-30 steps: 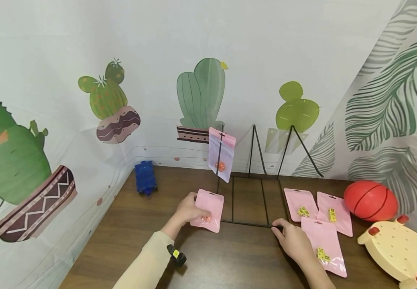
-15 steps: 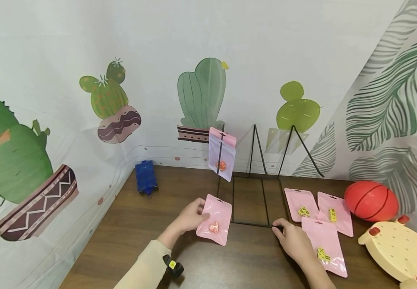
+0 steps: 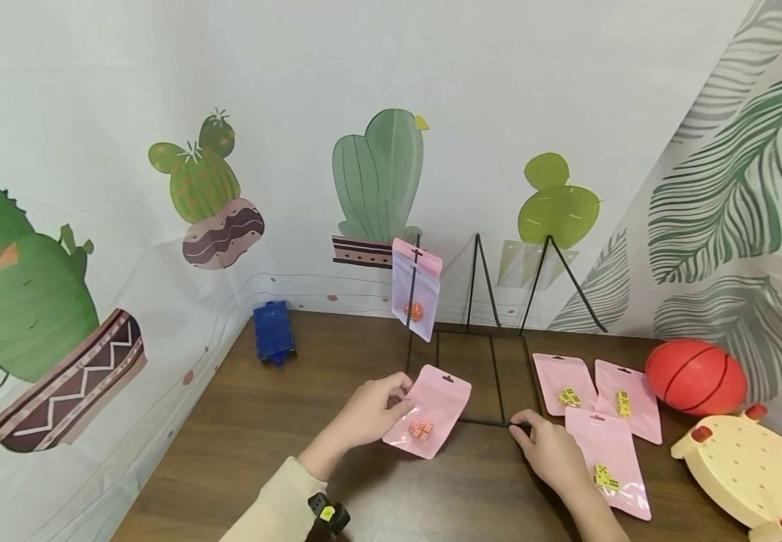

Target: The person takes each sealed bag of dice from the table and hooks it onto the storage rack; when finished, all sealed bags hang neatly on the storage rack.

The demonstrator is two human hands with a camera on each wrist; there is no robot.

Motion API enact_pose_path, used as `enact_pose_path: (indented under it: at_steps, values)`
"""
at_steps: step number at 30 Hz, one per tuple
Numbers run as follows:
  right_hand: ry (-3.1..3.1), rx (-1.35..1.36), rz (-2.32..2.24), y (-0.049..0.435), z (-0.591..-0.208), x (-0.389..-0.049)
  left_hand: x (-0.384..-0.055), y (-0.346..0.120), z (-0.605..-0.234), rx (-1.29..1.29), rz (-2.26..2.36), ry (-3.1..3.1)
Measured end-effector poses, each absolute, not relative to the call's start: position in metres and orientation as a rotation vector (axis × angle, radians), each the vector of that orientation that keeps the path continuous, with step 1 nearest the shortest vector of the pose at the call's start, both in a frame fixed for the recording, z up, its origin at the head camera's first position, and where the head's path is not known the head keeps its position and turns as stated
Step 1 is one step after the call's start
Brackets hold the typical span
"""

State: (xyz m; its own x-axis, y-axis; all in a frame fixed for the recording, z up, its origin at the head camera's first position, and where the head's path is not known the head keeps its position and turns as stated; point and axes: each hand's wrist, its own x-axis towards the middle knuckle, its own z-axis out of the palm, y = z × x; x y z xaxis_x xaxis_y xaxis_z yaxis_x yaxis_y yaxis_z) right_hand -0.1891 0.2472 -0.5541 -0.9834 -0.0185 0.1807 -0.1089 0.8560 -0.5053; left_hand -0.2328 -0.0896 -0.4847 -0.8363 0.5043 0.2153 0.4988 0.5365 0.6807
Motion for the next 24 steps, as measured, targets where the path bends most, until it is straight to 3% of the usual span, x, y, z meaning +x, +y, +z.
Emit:
enact_pose_path:
  at_steps: [9,24]
  values:
    - [-2.879,0.09,0.804,0.247,-0.552,-0.189,-0.222,-0.069,-0.461,1.083,1.271,2.787]
    - [-2.835,0.112,0.788,0.248,-0.555,-0.189,-0.222,-0.037,-0.437,1.23,1.826,2.637]
